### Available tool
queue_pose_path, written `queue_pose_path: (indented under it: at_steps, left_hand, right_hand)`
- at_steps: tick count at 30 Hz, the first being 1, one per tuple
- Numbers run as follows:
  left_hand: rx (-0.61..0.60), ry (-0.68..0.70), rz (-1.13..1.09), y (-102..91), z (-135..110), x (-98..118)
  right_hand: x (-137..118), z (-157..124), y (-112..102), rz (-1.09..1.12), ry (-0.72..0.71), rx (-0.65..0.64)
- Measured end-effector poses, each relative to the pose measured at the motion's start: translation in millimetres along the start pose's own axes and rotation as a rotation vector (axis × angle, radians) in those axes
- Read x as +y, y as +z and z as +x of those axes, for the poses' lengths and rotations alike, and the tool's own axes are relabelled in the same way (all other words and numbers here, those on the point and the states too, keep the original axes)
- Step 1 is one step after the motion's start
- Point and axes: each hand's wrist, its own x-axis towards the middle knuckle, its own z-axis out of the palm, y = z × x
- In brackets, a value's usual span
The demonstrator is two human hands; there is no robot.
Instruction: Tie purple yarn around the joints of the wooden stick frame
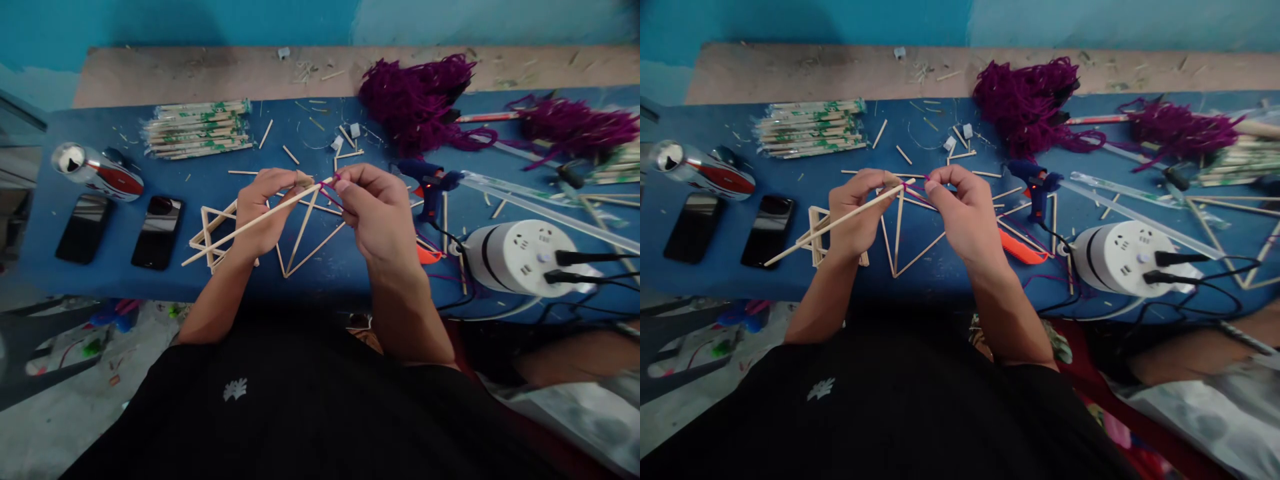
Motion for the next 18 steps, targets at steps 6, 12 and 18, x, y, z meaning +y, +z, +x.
queue_pose_path:
  at_steps: [6, 12, 18]
  left_hand:
    - [-0.029, -0.018, -0.004, -1.2, 0.1, -1.1]
    - [-0.036, 0.002, -0.033, -1.5, 1.3, -1.3]
    - [-0.044, 0.039, -0.057, -0.8, 2.3, -0.6]
  right_hand:
    - [-9.0, 27.5, 2.0, -0.079, 0.028, -0.164]
    - [-39.1, 46.6, 8.4, -0.214, -0.01, -0.247]
    - [-58.7, 47.5, 12.0, -0.283, -0.227, -0.304]
